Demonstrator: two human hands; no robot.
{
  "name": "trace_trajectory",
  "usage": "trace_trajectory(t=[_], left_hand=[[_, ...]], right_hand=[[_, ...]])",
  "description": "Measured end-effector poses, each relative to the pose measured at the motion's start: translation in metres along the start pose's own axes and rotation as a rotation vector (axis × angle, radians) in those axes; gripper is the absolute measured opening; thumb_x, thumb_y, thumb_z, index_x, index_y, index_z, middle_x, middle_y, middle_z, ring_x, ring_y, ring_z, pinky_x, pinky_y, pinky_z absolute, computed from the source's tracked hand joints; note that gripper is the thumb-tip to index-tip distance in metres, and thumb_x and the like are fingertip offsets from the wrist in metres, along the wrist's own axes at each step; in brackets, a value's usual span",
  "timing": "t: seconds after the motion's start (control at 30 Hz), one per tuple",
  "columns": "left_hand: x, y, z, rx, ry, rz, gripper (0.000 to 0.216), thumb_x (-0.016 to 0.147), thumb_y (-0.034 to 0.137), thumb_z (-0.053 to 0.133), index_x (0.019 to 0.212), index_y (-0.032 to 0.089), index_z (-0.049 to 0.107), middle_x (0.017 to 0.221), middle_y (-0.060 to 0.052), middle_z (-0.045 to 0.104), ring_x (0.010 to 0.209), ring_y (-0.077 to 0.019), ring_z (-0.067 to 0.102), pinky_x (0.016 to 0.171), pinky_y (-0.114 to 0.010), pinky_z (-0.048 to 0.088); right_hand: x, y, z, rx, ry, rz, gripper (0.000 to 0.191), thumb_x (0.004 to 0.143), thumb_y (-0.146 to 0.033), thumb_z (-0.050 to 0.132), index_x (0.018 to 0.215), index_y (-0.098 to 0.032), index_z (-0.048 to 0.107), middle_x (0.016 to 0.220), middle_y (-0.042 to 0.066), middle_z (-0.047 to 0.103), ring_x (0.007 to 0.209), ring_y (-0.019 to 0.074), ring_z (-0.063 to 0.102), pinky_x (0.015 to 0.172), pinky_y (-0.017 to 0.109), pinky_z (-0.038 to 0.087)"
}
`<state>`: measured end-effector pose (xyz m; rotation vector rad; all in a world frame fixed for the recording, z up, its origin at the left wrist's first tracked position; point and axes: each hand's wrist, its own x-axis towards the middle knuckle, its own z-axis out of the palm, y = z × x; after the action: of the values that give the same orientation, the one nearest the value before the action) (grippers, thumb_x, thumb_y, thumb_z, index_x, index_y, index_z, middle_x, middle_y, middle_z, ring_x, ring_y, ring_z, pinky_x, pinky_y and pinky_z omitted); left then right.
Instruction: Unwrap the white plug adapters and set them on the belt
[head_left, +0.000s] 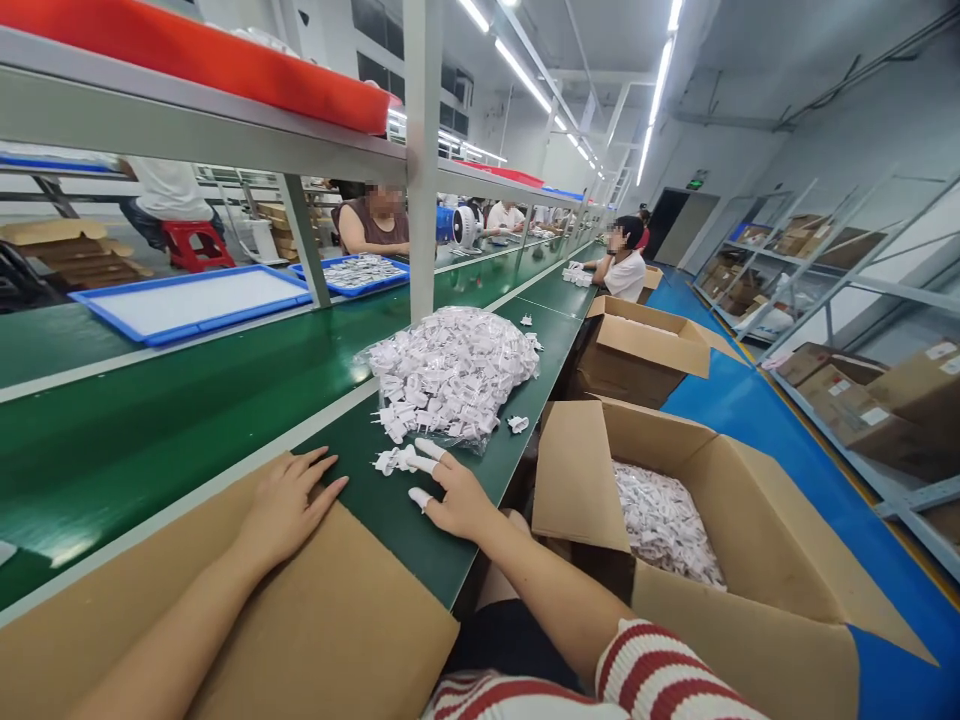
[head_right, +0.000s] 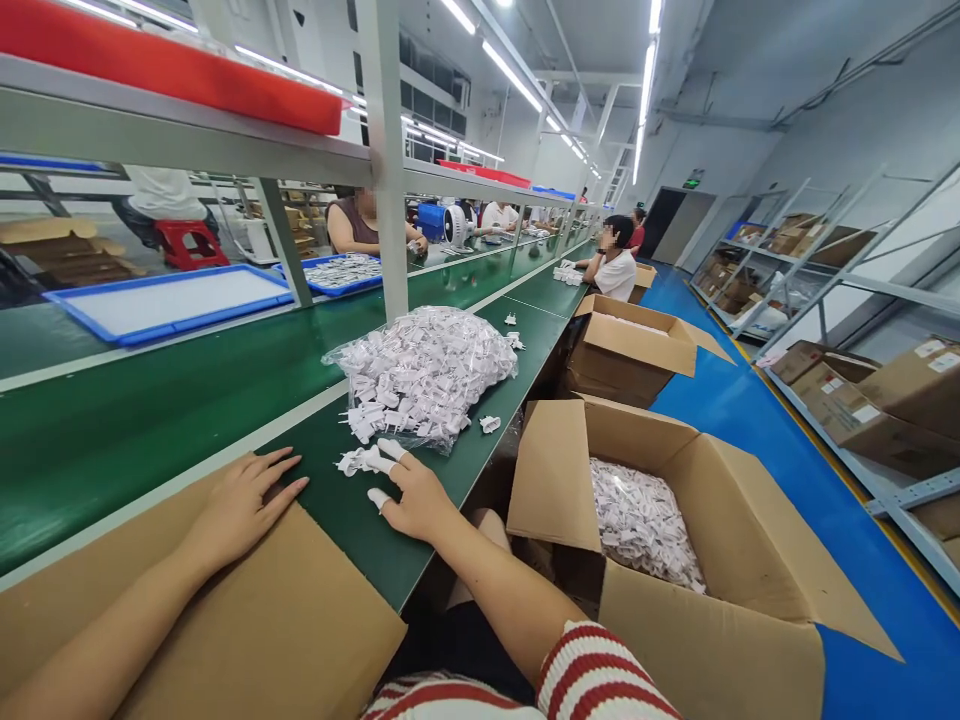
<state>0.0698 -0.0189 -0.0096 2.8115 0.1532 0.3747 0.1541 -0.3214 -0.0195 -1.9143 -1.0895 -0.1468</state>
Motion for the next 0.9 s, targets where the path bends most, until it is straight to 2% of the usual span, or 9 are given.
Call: trace_trajectory(t=[0.07,0.13,0.2,0.27,0.37,0.53,0.7,0.8,0.9], left_hand=[[0.0,0.001,0.0,-0.002,-0.007,0.002,0.07,0.099,0.066,0.041,0.138,0.017,0.073,0.155,-0.014,0.062,0.142,-0.0425,0.052,0.122,-0.063,0.041],[0.0,0.002,0.0,-0.002,-0.016,-0.001,0.072,0.099,0.066,0.041,0.14,0.015,0.072,0.156,-0.014,0.06,0.142,-0.0421,0.051,0.123,-0.062,0.04],[0.0,0.001,0.001,-0.001,-0.023,-0.002,0.074,0.099,0.066,0.04,0.141,0.014,0.071,0.157,-0.015,0.06,0.142,-0.042,0.05,0.123,-0.063,0.04],[0.0,-0.001,0.001,-0.001,-0.024,0.003,0.074,0.099,0.066,0.04,0.141,0.013,0.071,0.157,-0.015,0.059,0.143,-0.042,0.05,0.123,-0.062,0.039],[0.0,-0.003,0.002,0.007,-0.011,0.006,0.073,0.099,0.066,0.04,0.139,0.015,0.072,0.155,-0.014,0.061,0.143,-0.0412,0.05,0.124,-0.061,0.039],[0.006,0.001,-0.001,0.028,0.064,-0.015,0.066,0.097,0.065,0.043,0.128,0.017,0.075,0.147,-0.015,0.066,0.138,-0.0395,0.056,0.122,-0.056,0.041],[0.004,0.018,-0.021,0.155,0.222,0.088,0.057,0.1,0.056,0.041,0.127,0.015,0.071,0.145,-0.017,0.065,0.137,-0.0383,0.057,0.122,-0.052,0.041],[-0.015,0.021,-0.038,0.193,0.221,0.143,0.052,0.1,0.054,0.043,0.129,0.018,0.067,0.146,-0.015,0.065,0.137,-0.036,0.058,0.122,-0.051,0.041],[-0.057,0.013,-0.053,0.207,0.168,0.17,0.053,0.1,0.056,0.043,0.142,0.029,0.058,0.154,-0.01,0.061,0.143,-0.0335,0.056,0.124,-0.052,0.04]], right_hand=[[0.0,0.0,0.0,-0.068,0.004,0.002,0.048,0.098,-0.028,0.064,0.146,-0.025,0.064,0.159,0.013,0.055,0.152,0.0279,0.049,0.125,0.047,0.042],[0.0,0.002,0.002,-0.123,0.044,0.008,0.045,0.096,-0.027,0.066,0.141,-0.024,0.069,0.148,0.014,0.062,0.142,0.0292,0.056,0.12,0.048,0.046],[0.001,0.004,0.005,-0.177,0.085,0.034,0.039,0.095,-0.026,0.068,0.133,-0.022,0.073,0.129,0.014,0.069,0.123,0.0281,0.064,0.107,0.045,0.052],[0.001,0.005,0.008,-0.235,0.082,0.052,0.028,0.094,-0.028,0.07,0.12,-0.021,0.078,0.106,0.01,0.071,0.101,0.0254,0.065,0.094,0.04,0.055],[0.002,0.005,0.011,-0.279,0.03,0.019,0.018,0.095,-0.031,0.07,0.106,-0.02,0.079,0.09,0.007,0.069,0.089,0.0235,0.062,0.084,0.036,0.053],[0.008,0.006,0.013,-0.261,0.065,0.002,0.037,0.095,-0.028,0.07,0.131,-0.021,0.074,0.121,0.01,0.074,0.112,0.0274,0.063,0.098,0.04,0.055],[0.01,0.005,0.011,-0.231,0.12,0.041,0.035,0.096,-0.026,0.069,0.13,-0.019,0.075,0.133,0.011,0.071,0.121,0.0284,0.062,0.107,0.043,0.053],[0.008,0.003,0.008,-0.212,0.134,0.048,0.033,0.096,-0.026,0.069,0.127,-0.018,0.076,0.132,0.01,0.072,0.12,0.0286,0.062,0.107,0.043,0.054],[0.008,0.001,0.006,-0.197,0.124,0.028,0.032,0.094,-0.025,0.071,0.125,-0.02,0.076,0.129,0.01,0.073,0.119,0.0281,0.063,0.105,0.043,0.055]])
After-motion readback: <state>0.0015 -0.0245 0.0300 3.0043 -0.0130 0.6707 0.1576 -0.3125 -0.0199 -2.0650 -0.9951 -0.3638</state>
